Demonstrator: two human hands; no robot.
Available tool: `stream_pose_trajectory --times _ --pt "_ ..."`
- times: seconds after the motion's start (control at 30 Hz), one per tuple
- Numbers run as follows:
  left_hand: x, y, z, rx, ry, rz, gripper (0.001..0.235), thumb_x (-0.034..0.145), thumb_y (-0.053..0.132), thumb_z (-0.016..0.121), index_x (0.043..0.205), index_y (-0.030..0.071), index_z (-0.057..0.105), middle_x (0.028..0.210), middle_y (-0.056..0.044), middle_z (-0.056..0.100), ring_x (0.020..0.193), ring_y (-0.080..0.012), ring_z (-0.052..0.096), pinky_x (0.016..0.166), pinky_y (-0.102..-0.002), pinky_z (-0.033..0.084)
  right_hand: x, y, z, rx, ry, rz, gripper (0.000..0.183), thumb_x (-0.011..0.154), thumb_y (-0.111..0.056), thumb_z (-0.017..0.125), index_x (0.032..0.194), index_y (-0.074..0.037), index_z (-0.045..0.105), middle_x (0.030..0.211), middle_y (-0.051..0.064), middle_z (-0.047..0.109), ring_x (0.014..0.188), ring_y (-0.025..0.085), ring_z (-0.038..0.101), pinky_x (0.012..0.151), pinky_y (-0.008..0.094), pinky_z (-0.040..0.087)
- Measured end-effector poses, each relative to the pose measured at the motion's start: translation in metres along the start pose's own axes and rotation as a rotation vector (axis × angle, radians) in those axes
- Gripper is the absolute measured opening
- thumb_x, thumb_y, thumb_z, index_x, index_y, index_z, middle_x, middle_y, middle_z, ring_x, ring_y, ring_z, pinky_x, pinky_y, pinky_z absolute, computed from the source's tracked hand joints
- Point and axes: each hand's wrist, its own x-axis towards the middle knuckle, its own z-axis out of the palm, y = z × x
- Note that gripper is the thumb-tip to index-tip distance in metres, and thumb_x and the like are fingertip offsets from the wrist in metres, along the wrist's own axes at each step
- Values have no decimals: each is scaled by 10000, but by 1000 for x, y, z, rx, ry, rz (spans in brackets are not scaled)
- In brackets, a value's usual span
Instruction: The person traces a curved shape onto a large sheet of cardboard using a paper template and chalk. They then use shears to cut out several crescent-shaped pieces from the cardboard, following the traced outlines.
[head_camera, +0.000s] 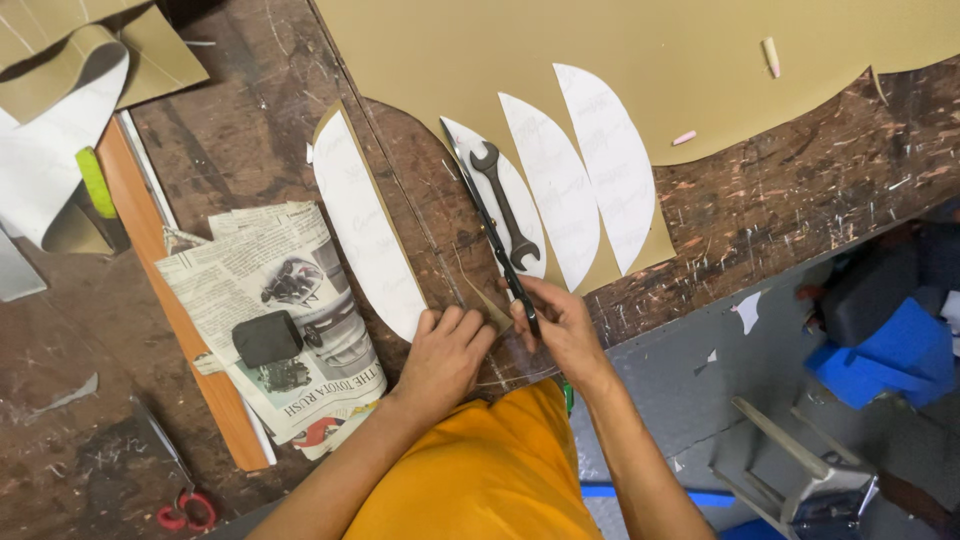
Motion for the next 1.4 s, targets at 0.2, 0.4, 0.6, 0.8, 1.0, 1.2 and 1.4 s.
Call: stream_pose_trajectory --times 0.2,0.4,0.6,0.8,1.0,1.2,1.4 --pt "0 1 2 -9 5 -6 248 784 123 653 1029 95 638 987 -59 568 966 -257 531 820 -404 391 1 1 3 39 -17 -19 398 971 -165 668 1330 7 662 735 -29 590 600 59 523 517 213 416" --pt "-2 1 5 -16 14 1 287 760 97 667 1045 79 636 1014 -73 574 975 -269 527 830 -410 388 0 7 -1 69 -21 31 417 956 -171 672 1337 0 659 751 -38 598 580 56 514 509 204 407" --pt "-21 -2 -11 -17 157 -168 236 791 50 659 1024 70 633 1012 -99 576 989 -283 521 860 -434 371 -40 36 -32 -119 -78 147 411 914 -160 708 1301 -22 694 741 -6 645 568 68 525 492 223 414" --pt "-65 -33 -68 107 316 -586 125 924 104 691 1048 102 678 1011 -80 598 990 -296 498 862 -480 324 -114 82 -56 153 23 143 422 943 -241 664 1306 -29 633 756 11 630 611 94 576 572 240 463" --pt "-44 -36 -75 152 459 -325 265 960 16 673 1212 95 690 1237 -101 627 1197 -324 525 1013 -491 371 -154 96 -44 187 72 2 326 1004 -311 639 1163 -34 577 764 22 571 644 115 569 633 253 463" --pt "58 -6 -43 -62 254 65 354 899 138 752 1245 112 683 1325 -133 600 1329 -336 498 1101 -504 375 -158 87 -42 234 93 26 345 983 -351 618 1147 -56 551 818 47 609 639 129 581 615 270 490" --pt "100 2 -48 61 87 49 478 790 275 795 1238 157 678 1352 -139 548 1324 -346 460 1081 -537 334 -161 96 -27 291 60 90 352 984 -325 599 1213 -69 525 809 50 606 640 131 589 590 275 468"
